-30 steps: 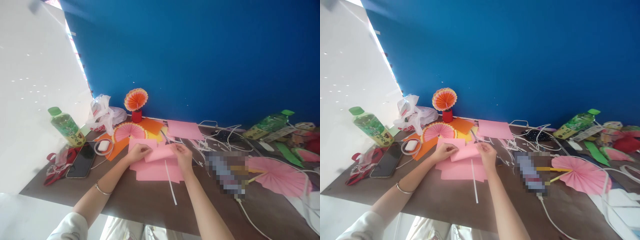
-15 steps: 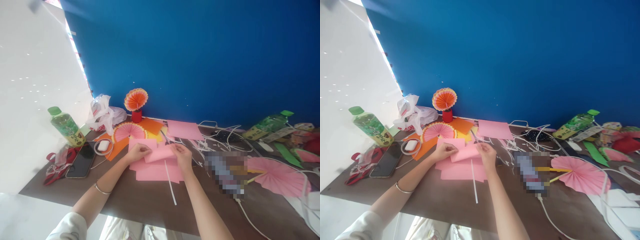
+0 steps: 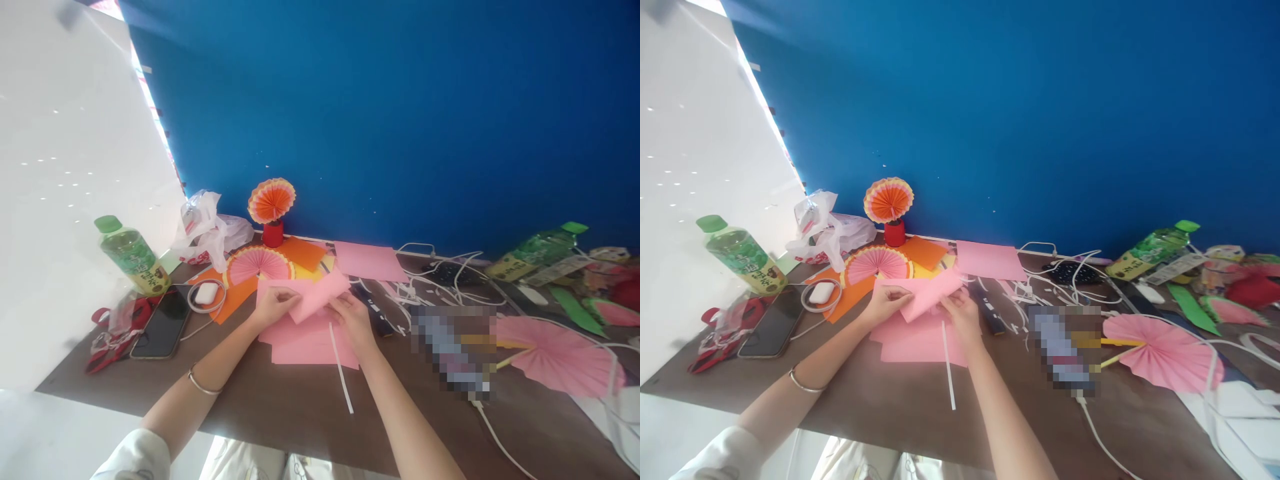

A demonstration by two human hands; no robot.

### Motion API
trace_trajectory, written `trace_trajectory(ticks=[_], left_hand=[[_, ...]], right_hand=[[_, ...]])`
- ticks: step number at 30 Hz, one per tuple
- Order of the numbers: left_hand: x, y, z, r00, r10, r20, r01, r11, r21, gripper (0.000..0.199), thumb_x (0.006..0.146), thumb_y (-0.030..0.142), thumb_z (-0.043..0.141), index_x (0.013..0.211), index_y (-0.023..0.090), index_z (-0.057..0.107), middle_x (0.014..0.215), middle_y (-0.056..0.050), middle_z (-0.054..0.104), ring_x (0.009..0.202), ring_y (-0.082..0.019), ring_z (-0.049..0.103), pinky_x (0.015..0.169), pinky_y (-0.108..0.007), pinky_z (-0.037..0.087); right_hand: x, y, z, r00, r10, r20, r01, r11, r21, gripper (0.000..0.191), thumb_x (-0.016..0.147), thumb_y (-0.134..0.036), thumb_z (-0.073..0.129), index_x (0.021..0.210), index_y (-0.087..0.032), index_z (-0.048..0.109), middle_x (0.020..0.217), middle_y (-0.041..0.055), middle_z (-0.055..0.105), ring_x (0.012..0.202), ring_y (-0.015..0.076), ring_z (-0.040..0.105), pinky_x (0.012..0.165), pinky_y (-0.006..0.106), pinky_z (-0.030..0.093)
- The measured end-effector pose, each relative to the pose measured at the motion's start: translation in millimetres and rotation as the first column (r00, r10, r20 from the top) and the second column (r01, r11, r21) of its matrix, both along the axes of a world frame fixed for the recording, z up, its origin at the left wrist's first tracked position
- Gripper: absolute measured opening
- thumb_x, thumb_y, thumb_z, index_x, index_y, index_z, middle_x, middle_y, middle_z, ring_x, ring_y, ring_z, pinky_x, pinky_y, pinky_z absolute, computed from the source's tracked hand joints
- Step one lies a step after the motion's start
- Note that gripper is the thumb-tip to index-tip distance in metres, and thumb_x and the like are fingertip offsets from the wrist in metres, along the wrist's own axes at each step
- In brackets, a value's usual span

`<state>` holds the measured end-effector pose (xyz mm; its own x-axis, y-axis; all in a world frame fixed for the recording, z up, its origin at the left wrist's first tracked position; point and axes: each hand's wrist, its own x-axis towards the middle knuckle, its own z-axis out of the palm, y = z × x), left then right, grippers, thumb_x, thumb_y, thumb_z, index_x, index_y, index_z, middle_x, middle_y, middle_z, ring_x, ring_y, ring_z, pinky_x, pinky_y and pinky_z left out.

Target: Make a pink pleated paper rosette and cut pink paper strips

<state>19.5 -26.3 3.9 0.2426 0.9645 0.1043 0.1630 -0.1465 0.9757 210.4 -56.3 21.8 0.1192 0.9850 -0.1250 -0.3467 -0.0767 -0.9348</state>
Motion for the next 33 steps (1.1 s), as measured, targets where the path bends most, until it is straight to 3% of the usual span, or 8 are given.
trace_trajectory(ticks=[7,13,19,33], left_hand=[[5,0,-7.2,0.999,-0.019,0.05,0.022,0.997,-0.067,0.025,0.07,0.037,0.065,0.076,0.013,0.07,0.085,-0.007,0.071,0.078,-0.018,0.065,0.069,-0.026,0.051],[4,2,-6.9,0.995,-0.037,0.094,0.054,0.981,-0.186,0.028,0.063,0.039,0.07,0.076,0.014,0.07,0.083,-0.007,0.071,0.074,-0.017,0.065,0.065,-0.024,0.051],[4,1,-3.5,0.998,-0.025,0.059,0.037,0.976,-0.217,0.029,0.062,0.04,0.071,0.075,0.015,0.071,0.078,-0.006,0.071,0.068,-0.016,0.064,0.061,-0.023,0.05],[4,0,-4.5,0.998,-0.058,0.018,0.06,0.988,-0.139,0.031,0.062,0.043,0.069,0.073,0.014,0.07,0.079,-0.007,0.071,0.069,-0.018,0.064,0.06,-0.025,0.05]], right_hand=[[4,3,-8.2,0.982,-0.187,0.019,0.187,0.982,0.003,0.03,0.051,-0.027,0.08,0.073,-0.015,0.062,0.069,0.0012,0.065,0.062,0.0136,0.062,0.061,0.026,0.053],[5,3,-12.7,0.982,-0.182,0.049,0.18,0.983,0.043,0.029,0.054,-0.03,0.078,0.074,-0.015,0.063,0.073,0.0031,0.066,0.065,0.0157,0.064,0.064,0.028,0.054],[6,4,-13.0,0.979,-0.188,0.084,0.183,0.981,0.058,0.03,0.056,-0.034,0.076,0.074,-0.015,0.064,0.076,0.0046,0.066,0.068,0.0178,0.064,0.069,0.033,0.054],[9,3,-10.6,0.968,-0.156,0.199,0.132,0.983,0.126,0.031,0.065,-0.043,0.069,0.079,-0.017,0.062,0.08,0.0049,0.067,0.074,0.019,0.064,0.071,0.033,0.053]])
